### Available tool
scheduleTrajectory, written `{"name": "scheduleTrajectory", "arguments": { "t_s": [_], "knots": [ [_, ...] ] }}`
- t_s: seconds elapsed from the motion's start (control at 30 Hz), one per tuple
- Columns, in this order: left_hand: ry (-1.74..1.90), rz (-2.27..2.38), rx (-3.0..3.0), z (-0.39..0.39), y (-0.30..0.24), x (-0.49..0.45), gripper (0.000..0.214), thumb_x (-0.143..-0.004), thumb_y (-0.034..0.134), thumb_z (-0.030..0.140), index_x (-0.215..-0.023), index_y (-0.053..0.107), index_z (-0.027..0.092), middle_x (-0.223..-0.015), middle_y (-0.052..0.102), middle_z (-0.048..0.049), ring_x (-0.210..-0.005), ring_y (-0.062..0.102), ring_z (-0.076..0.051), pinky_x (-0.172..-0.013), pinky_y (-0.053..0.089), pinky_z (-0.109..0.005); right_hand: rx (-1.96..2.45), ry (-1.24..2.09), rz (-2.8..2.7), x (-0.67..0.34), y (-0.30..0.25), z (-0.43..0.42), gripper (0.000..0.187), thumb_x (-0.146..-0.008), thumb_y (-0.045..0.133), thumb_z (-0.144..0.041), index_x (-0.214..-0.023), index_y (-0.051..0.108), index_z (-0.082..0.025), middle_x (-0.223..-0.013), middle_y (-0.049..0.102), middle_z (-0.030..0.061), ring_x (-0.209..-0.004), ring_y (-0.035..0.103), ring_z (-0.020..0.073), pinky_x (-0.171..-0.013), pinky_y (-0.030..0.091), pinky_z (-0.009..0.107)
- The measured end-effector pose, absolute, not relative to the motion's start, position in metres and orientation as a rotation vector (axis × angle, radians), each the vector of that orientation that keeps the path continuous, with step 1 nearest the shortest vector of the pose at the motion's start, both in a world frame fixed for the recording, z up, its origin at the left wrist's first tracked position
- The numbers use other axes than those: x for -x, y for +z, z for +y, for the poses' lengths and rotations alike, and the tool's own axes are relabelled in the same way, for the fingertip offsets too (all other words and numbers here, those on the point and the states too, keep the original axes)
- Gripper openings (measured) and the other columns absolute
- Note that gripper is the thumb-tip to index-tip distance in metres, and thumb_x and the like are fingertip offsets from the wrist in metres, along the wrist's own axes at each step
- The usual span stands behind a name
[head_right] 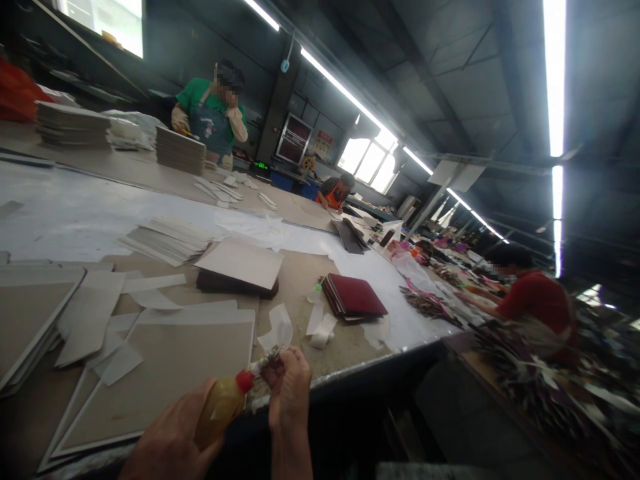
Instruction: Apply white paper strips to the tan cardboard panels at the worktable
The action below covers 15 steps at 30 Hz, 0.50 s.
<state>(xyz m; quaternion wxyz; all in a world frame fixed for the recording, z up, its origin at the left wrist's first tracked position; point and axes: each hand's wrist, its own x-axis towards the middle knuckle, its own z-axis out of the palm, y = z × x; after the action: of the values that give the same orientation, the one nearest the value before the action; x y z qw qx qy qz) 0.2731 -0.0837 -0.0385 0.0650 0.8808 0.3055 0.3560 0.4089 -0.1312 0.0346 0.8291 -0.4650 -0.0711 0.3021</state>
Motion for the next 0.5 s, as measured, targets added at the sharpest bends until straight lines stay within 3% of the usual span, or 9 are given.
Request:
{"name": "scheduleTrajectory", "arguments": {
  "t_s": [0.17,0.3,0.4,0.5],
  "knots": [
    [0.671,1.003,-2.586,-0.067,-0.012,-0.285,0.040,-0.072,0.049,0.018,-0.112,0.048,0.013,-0.099,0.063,-0.0087,-0.085,0.061,-0.022,-0.078,0.046,-0.034,1.164,0.787,-0.178,-0.442,0.041,-0.134,0.027,-0.054,0.070,-0.031,-0.072,0.057,-0.015,-0.068,0.063,0.0022,-0.063,0.062,0.0148,-0.063,0.052,0.028],
    [0.418,1.078,-2.500,-0.052,0.024,-0.304,0.041,-0.074,0.047,0.018,-0.114,0.047,0.013,-0.104,0.062,-0.0106,-0.091,0.059,-0.023,-0.080,0.044,-0.034,1.539,0.568,-0.337,-0.497,0.039,-0.124,0.040,-0.061,0.058,-0.045,-0.087,0.059,-0.014,-0.083,0.064,0.0076,-0.075,0.064,0.0188,-0.064,0.051,0.030],
    [0.336,1.078,-2.476,-0.039,0.039,-0.318,0.039,-0.074,0.047,0.017,-0.112,0.049,0.016,-0.102,0.062,-0.0088,-0.090,0.058,-0.022,-0.080,0.043,-0.034,1.742,0.388,-0.391,-0.552,0.032,-0.106,0.038,-0.065,0.054,-0.043,-0.088,0.058,-0.013,-0.088,0.064,0.0108,-0.078,0.063,0.0210,-0.062,0.049,0.029],
    [0.302,1.110,-2.488,-0.027,0.040,-0.330,0.039,-0.072,0.048,0.015,-0.112,0.050,0.017,-0.101,0.062,-0.0083,-0.091,0.058,-0.022,-0.080,0.043,-0.034,1.996,0.206,-0.476,-0.604,0.021,-0.083,0.037,-0.064,0.057,-0.037,-0.091,0.060,-0.012,-0.093,0.064,0.0148,-0.089,0.060,0.0259,-0.070,0.047,0.031]
  ]
}}
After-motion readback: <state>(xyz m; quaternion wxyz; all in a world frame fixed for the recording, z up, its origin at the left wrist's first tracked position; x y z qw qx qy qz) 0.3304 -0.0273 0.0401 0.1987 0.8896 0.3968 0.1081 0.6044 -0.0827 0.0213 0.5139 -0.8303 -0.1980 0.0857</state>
